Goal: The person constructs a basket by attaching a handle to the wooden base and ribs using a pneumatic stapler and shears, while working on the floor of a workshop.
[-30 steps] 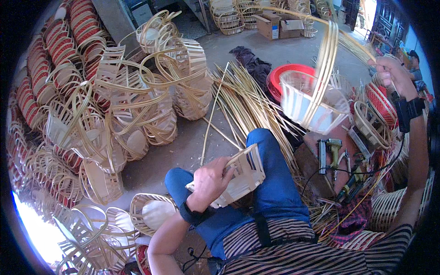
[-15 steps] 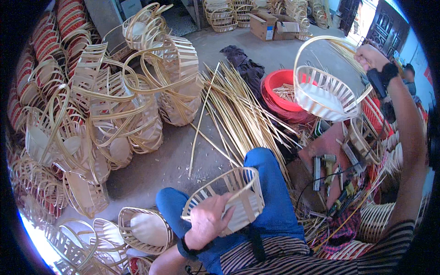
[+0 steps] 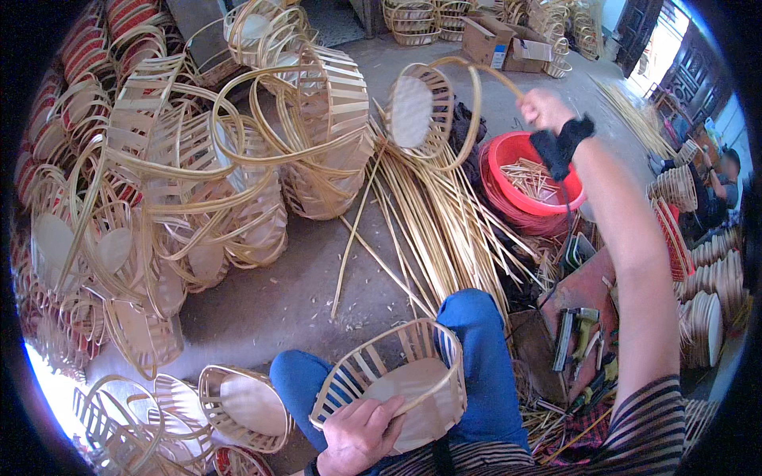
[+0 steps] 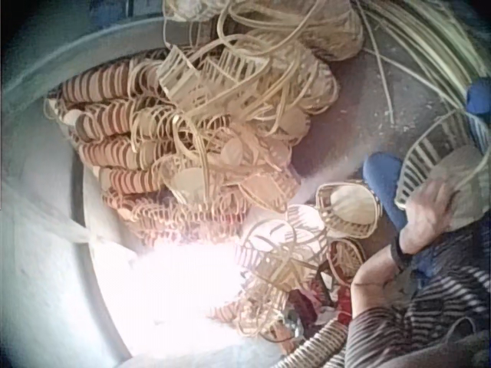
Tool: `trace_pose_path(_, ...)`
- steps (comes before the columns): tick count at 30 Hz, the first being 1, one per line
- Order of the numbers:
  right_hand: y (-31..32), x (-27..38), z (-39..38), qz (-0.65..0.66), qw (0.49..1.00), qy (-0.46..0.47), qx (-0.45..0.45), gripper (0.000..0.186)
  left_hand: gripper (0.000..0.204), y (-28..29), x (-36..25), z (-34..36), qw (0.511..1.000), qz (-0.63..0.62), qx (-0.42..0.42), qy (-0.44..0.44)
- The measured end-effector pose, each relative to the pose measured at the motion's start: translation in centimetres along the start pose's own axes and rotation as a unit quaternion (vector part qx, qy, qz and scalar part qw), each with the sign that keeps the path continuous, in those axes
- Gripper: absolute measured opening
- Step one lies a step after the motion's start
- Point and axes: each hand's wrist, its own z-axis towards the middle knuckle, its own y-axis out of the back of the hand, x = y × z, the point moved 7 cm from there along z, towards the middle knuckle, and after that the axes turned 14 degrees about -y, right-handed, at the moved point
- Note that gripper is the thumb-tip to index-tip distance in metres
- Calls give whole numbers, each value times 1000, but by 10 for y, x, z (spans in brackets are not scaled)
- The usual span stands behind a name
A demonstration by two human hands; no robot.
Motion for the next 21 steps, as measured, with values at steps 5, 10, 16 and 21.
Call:
trace_pose_path(5, -1, -45, -2, -9, 991, 77, -109, 13, 25, 0, 0, 1, 1000, 25, -4, -2)
trace_pose_path(10, -19, -35, 5, -167, 943, 209, -199, 17, 25, 1, 2, 2, 1000, 27, -2, -4)
trace_pose_path(16, -75, 15, -11, -226, 881, 364, -199, 18, 26, 1, 6, 2, 999, 37, 4, 5)
trace_pose_path(21, -61, -36, -22, -286, 884, 324, -177, 17, 26, 6, 6, -7, 999, 44, -1, 25)
